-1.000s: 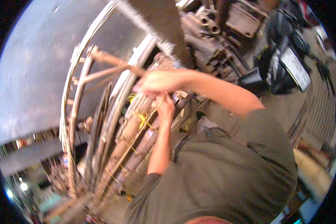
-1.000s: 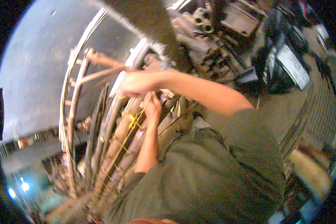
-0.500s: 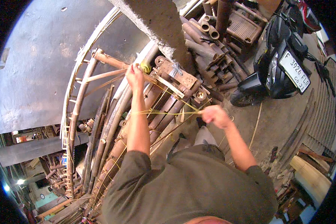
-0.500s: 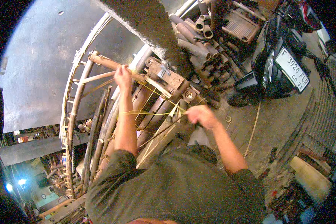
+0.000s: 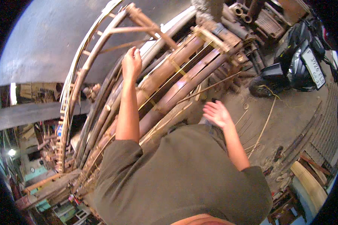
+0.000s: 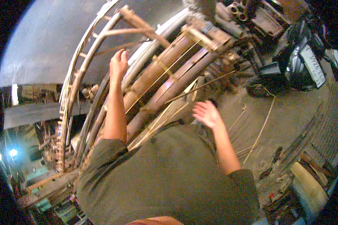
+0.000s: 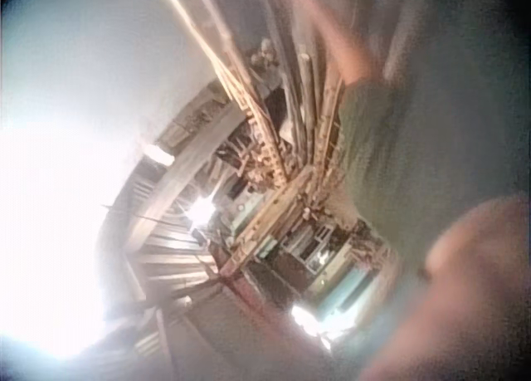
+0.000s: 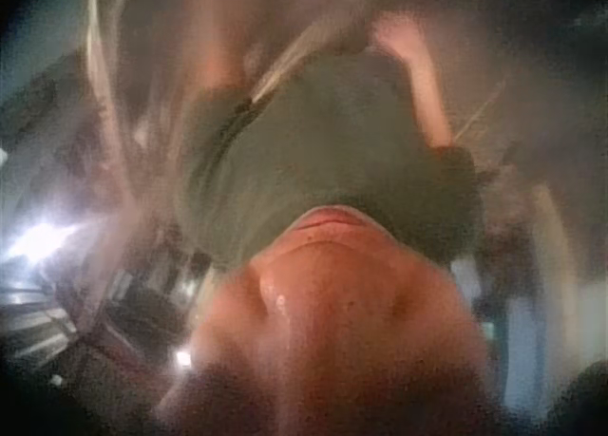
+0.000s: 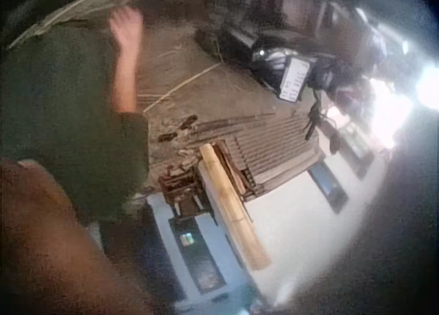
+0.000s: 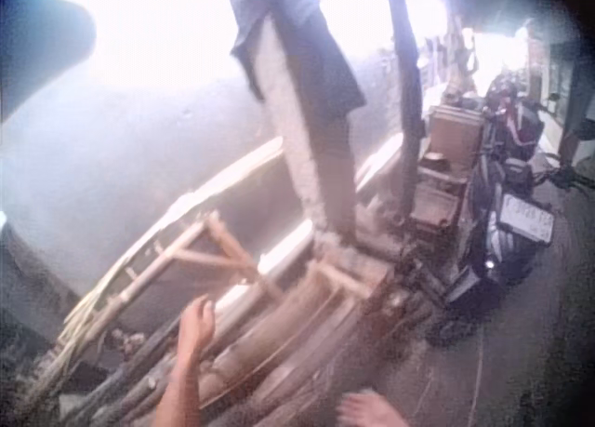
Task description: The person ties thin bamboo strips to a curved bamboo frame using yellow string. They wrap the string around the poles and tie knots repeatedly to secure the strips in place.
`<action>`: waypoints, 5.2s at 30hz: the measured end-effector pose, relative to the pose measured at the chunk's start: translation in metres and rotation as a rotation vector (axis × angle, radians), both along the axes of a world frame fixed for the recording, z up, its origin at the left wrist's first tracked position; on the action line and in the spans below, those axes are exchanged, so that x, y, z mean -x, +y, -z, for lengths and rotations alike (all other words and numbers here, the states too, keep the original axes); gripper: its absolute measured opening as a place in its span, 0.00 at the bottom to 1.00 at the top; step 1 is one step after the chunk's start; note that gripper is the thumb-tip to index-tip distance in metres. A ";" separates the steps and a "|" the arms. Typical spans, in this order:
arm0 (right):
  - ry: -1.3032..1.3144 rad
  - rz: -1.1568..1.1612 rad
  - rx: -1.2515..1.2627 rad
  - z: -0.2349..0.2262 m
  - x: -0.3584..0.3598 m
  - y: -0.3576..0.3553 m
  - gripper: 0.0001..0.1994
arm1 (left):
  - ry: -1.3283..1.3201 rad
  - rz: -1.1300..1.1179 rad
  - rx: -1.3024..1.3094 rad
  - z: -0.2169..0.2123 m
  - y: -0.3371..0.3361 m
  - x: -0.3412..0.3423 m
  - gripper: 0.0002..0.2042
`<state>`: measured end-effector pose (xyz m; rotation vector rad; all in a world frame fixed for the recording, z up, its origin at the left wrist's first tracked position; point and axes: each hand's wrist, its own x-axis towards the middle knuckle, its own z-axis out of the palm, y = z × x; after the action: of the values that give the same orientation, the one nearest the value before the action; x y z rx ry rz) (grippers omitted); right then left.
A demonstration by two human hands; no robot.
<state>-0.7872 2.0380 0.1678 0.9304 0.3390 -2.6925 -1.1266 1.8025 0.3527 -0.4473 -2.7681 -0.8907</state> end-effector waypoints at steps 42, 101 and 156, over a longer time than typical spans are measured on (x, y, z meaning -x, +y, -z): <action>0.367 1.117 -0.138 -0.014 -0.090 0.005 0.21 | -0.161 -0.204 0.123 0.131 -0.112 -0.008 0.17; 0.248 -0.070 -0.240 -0.086 -0.017 -0.559 0.12 | -0.522 0.361 0.096 0.088 -0.500 -0.205 0.15; 0.951 -0.918 -2.032 -0.162 0.119 -0.779 0.26 | -0.110 -0.028 0.021 0.131 -0.649 -0.278 0.16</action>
<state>-0.9058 1.2585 0.3302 -0.4883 2.7924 -0.9084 -0.8487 1.1536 0.2221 -0.3719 -2.8786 -0.9062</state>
